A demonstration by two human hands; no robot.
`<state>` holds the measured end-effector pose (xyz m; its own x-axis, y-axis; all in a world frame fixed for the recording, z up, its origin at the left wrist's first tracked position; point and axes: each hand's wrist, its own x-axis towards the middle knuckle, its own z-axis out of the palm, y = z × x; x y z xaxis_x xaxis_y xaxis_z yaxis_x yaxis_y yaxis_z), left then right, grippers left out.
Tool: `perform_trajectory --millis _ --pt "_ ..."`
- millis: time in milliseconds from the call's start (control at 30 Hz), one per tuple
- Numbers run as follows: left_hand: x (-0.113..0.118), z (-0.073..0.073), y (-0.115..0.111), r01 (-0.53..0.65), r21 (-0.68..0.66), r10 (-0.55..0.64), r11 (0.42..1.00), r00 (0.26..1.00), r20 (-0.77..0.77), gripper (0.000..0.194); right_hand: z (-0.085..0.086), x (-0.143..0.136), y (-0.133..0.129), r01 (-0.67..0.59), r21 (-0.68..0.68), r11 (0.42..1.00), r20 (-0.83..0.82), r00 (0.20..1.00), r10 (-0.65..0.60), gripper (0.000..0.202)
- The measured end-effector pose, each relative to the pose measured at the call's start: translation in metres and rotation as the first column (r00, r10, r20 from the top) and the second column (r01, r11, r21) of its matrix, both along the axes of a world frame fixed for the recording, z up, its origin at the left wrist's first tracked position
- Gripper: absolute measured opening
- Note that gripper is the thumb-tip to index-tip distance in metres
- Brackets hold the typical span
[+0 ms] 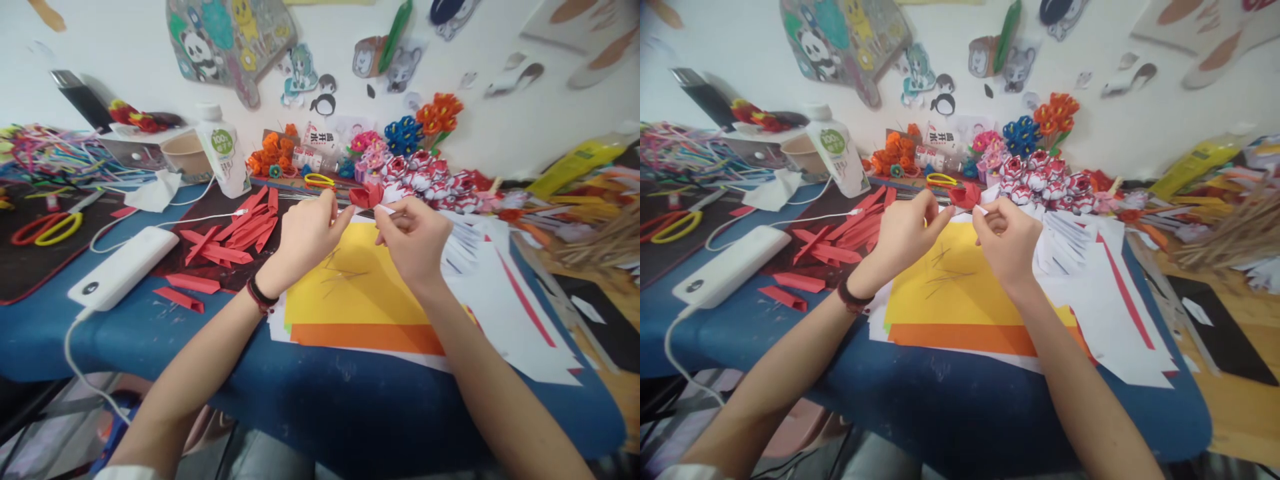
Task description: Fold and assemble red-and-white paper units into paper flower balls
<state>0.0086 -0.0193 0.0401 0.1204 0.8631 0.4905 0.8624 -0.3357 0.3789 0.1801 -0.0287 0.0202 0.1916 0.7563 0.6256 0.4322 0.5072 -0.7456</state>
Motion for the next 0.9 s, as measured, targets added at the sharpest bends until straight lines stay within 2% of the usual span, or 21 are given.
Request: perform_trajectory --millis 133,233,300,367,433,533,633,767,900 --pt "0.000 -0.001 0.004 0.096 -0.082 -0.082 0.992 0.984 0.159 0.039 0.000 0.001 0.000 -0.008 0.016 1.000 -0.023 1.000 0.008 0.015" --pt "-0.001 -0.002 0.006 0.094 -0.045 -0.084 0.995 0.980 0.181 0.036 -0.001 0.001 0.000 -0.026 0.029 0.999 -0.025 0.999 0.027 0.016" --pt "-0.002 -0.003 0.006 0.143 -0.017 -0.138 0.990 0.977 0.159 0.033 -0.001 0.000 -0.001 -0.049 0.028 0.998 -0.015 0.999 0.050 0.016" --pt "-0.001 -0.005 0.005 0.218 0.029 -0.220 0.976 0.970 0.106 0.028 -0.002 -0.001 -0.001 -0.052 0.024 0.998 -0.004 0.999 0.053 0.015" --pt "0.001 -0.006 0.003 0.242 0.110 -0.244 0.964 0.970 0.004 0.025 -0.002 -0.001 -0.001 -0.019 0.033 0.999 0.018 1.000 0.018 0.016" --pt "0.004 -0.009 -0.002 0.211 0.259 -0.154 0.942 0.962 -0.225 0.029 -0.001 -0.001 -0.002 0.055 0.073 0.996 0.096 0.993 -0.062 0.018" --pt "0.006 -0.012 -0.005 0.230 0.337 -0.088 0.913 0.918 -0.386 0.031 0.000 -0.001 -0.004 0.097 0.108 0.989 0.174 0.978 -0.115 0.021" --pt "0.007 -0.015 -0.007 0.275 0.400 -0.062 0.875 0.881 -0.469 0.027 0.001 -0.003 -0.006 0.145 0.174 0.974 0.258 0.948 -0.187 0.023" --pt "0.010 -0.015 -0.009 0.305 0.417 -0.050 0.856 0.852 -0.521 0.029 -0.002 -0.004 -0.006 0.136 0.251 0.958 0.308 0.928 -0.212 0.026"
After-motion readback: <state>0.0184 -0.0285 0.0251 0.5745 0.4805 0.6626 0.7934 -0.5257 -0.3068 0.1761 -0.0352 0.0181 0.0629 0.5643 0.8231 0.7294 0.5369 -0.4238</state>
